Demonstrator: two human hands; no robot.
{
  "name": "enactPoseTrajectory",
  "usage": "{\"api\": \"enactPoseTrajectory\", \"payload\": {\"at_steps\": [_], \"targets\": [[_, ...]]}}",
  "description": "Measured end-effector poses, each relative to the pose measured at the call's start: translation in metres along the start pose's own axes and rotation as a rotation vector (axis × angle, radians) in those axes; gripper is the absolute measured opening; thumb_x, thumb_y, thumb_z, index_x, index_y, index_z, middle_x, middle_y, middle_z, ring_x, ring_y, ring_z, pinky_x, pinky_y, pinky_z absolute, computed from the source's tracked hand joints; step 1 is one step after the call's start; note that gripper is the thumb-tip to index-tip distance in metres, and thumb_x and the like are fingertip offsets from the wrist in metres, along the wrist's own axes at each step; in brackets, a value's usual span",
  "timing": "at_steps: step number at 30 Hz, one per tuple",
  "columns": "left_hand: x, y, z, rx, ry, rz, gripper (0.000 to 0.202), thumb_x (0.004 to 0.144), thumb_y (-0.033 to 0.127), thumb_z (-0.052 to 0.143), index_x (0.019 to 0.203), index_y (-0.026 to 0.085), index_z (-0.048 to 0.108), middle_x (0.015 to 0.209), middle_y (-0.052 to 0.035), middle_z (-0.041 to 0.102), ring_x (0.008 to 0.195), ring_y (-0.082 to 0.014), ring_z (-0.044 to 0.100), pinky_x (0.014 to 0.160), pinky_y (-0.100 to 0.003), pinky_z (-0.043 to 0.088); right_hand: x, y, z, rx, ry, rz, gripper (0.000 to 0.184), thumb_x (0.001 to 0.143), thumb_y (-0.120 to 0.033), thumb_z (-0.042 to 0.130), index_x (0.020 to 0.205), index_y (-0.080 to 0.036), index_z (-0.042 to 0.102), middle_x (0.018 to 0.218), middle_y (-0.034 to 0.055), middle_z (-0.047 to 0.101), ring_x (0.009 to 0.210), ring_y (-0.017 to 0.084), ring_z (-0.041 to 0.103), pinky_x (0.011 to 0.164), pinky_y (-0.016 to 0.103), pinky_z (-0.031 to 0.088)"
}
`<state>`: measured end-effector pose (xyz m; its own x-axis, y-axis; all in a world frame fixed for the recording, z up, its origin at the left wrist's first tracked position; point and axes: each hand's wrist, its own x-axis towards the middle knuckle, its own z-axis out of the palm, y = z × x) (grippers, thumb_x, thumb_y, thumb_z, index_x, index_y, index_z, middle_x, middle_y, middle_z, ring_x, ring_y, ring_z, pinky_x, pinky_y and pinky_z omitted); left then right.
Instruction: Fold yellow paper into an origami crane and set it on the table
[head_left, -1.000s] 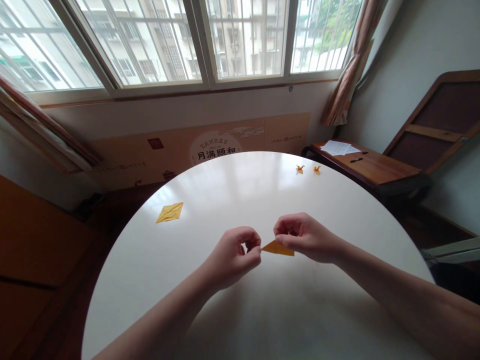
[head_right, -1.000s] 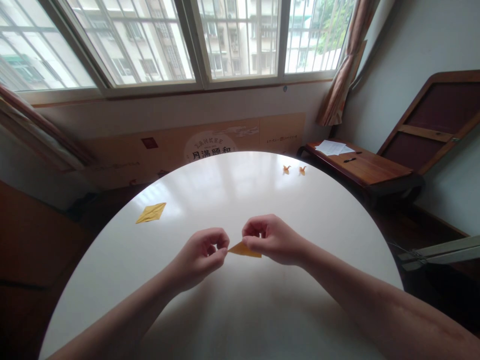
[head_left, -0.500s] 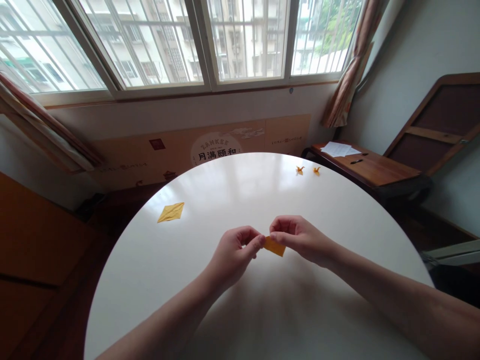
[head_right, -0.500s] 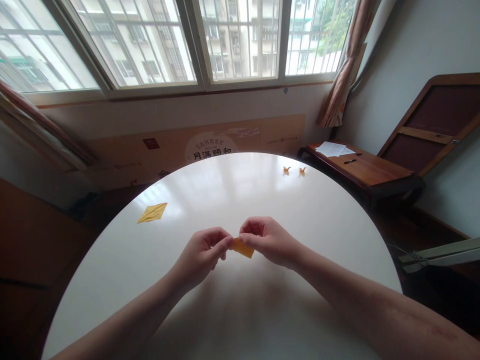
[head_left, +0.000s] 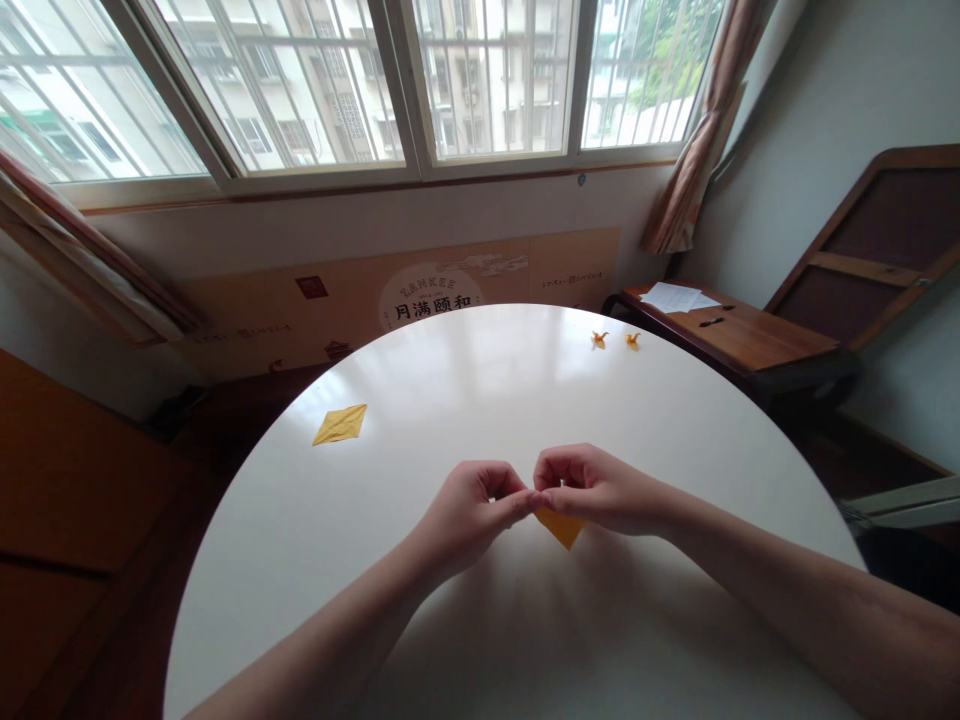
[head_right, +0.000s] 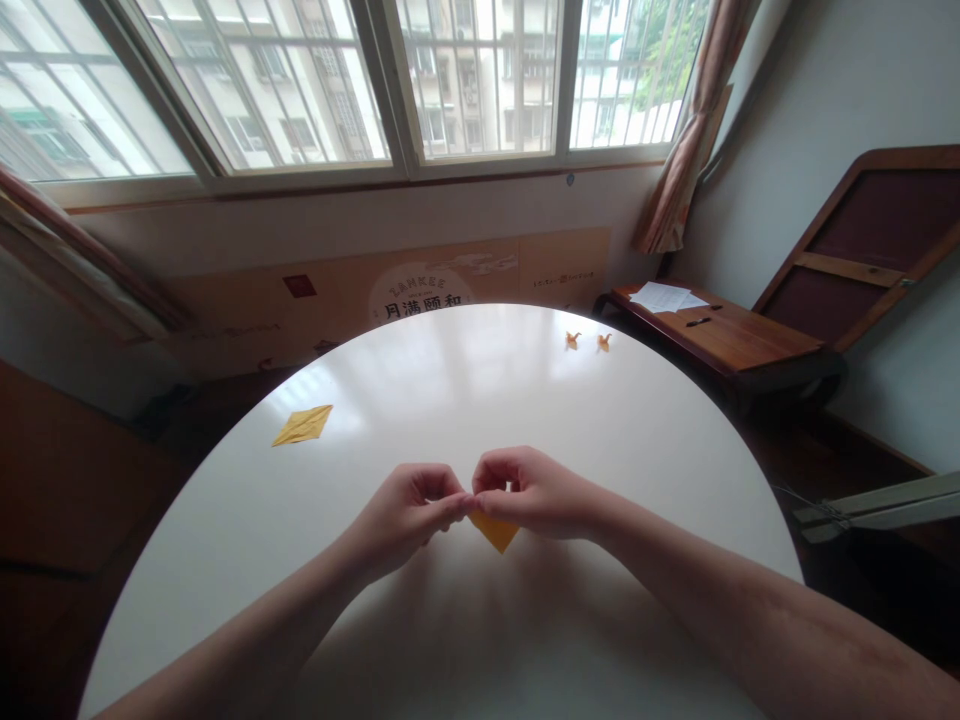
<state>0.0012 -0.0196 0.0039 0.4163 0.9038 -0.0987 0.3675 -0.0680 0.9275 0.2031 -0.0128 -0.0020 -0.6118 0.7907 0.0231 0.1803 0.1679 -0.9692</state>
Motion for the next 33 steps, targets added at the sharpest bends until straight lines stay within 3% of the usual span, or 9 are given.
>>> {"api": "enactPoseTrajectory", "payload": {"at_steps": [5,16,23,28,33], "targets": [[-0.001,0.002,0.000,-0.068,-0.025,-0.026,0.034,0.073,0.044,0.074,0.061,0.015,0.061,0.052,0.0035,0.055,0.044,-0.0070,0.041,0.043,-0.020,0.030,0.001,0.005,0.001,0.157,-0.050,0.053,0.017,0.081,-0.030,0.065,0.077,-0.015,0.059,0.070,-0.0019,0.053,0.063,0.011,0.048,0.056,0.022,0.036],[0.001,-0.001,-0.005,-0.114,-0.053,-0.071,0.033,0.076,0.044,0.071,0.064,0.015,0.061,0.052,0.0039,0.055,0.043,-0.0066,0.041,0.041,-0.019,0.030,0.000,0.001,-0.012,0.169,-0.125,0.105,0.016,0.080,-0.028,0.066,0.075,-0.014,0.060,0.066,-0.0029,0.052,0.060,0.010,0.043,0.055,0.022,0.031],[0.004,-0.004,-0.011,-0.187,-0.049,-0.119,0.036,0.075,0.048,0.072,0.066,0.015,0.061,0.053,0.0033,0.054,0.044,-0.0068,0.042,0.041,-0.018,0.031,0.000,-0.002,-0.019,0.236,-0.090,0.112,0.026,0.083,-0.039,0.068,0.083,-0.015,0.060,0.068,-0.0025,0.053,0.059,0.009,0.044,0.054,0.022,0.032],[0.006,-0.006,-0.016,-0.374,-0.101,-0.174,0.031,0.077,0.043,0.072,0.069,0.015,0.059,0.056,0.0043,0.052,0.046,-0.0055,0.040,0.040,-0.017,0.028,0.001,0.006,-0.020,0.185,0.033,-0.047,0.023,0.085,-0.031,0.068,0.104,-0.017,0.065,0.081,0.0019,0.061,0.068,0.012,0.053,0.059,0.024,0.041],[0.004,-0.004,-0.016,-0.424,-0.162,-0.256,0.032,0.078,0.045,0.071,0.074,0.015,0.060,0.060,0.0038,0.053,0.048,-0.0054,0.042,0.041,-0.016,0.028,-0.003,0.006,-0.016,-0.081,0.008,-0.246,0.020,0.083,-0.022,0.069,0.103,-0.018,0.071,0.095,0.0072,0.067,0.078,0.015,0.058,0.065,0.026,0.048]]}}
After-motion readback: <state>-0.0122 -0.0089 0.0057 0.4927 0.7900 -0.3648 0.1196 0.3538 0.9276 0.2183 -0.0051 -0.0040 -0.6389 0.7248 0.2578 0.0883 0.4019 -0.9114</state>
